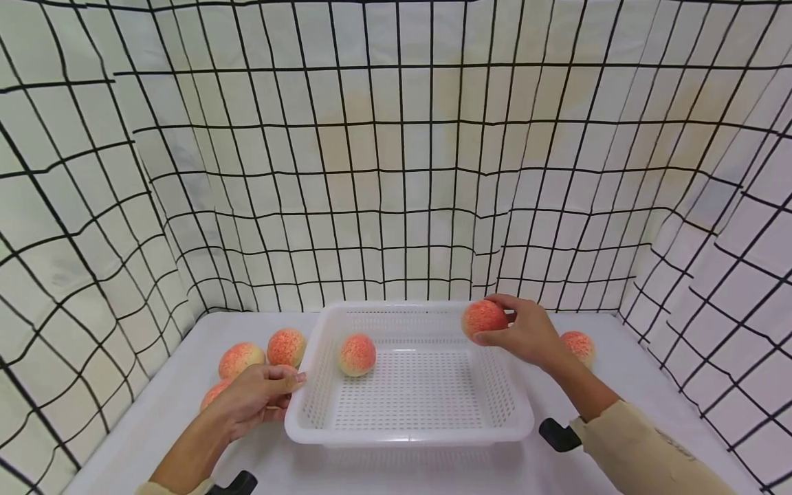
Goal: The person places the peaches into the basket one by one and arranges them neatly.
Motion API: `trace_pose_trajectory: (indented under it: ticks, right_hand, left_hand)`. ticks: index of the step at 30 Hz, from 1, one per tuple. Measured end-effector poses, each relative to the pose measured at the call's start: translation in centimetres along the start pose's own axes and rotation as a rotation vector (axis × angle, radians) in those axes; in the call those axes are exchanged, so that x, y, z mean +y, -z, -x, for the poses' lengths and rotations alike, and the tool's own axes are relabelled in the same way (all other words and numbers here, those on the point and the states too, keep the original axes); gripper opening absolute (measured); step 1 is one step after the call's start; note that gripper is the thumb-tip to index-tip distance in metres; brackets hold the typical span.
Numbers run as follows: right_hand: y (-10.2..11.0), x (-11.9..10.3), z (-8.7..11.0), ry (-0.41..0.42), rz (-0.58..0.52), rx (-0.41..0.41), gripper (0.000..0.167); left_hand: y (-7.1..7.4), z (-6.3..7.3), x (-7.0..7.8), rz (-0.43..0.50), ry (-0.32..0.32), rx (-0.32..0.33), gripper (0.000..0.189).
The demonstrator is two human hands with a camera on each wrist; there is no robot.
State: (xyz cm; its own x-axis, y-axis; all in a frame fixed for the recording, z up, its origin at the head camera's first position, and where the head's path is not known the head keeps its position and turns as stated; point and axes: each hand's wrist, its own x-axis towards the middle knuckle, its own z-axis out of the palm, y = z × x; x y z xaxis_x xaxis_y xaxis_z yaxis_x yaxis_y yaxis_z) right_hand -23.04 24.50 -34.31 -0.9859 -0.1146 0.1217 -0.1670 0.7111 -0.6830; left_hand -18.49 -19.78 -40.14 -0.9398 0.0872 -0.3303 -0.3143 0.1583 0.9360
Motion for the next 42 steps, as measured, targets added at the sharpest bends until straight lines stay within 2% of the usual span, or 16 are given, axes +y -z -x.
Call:
trace_pose_trajectory:
  ticks: [7, 16, 24, 36, 42]
  right_hand:
    - [-0.6, -0.4, -0.3, 0.037, 0.027, -0.005, 0.078]
    - [-1.2, -1.0, -0.5, 0.044, 0.022, -0.032, 0.078]
    - [-1.5, -1.7, -0.7, 0.08, 0.031, -0.047, 0.075]
    - [-1.9, -2.5, -1.4, 0.113, 0.029, -0.088, 0.075]
    - [-2.1, -3.1, -1.9, 0.106, 0.018, -0.116, 0.074]
  left_hand:
    - [-0.2, 0.1, 0.1, -0.003, 0.007, 0.01, 0.026]
    - [-0.2, 0.0, 0.2, 0.0, -0.01, -0.018, 0.025]
    - [-0.2, 0.1, 0.0, 0.003, 0.004, 0.008, 0.026]
    - [0.1, 0.0, 0.0, 0.015, -0.016, -0.012, 0.022]
    - [0.2, 0.0, -0.2, 0.026, -0.025, -0.049, 0.02]
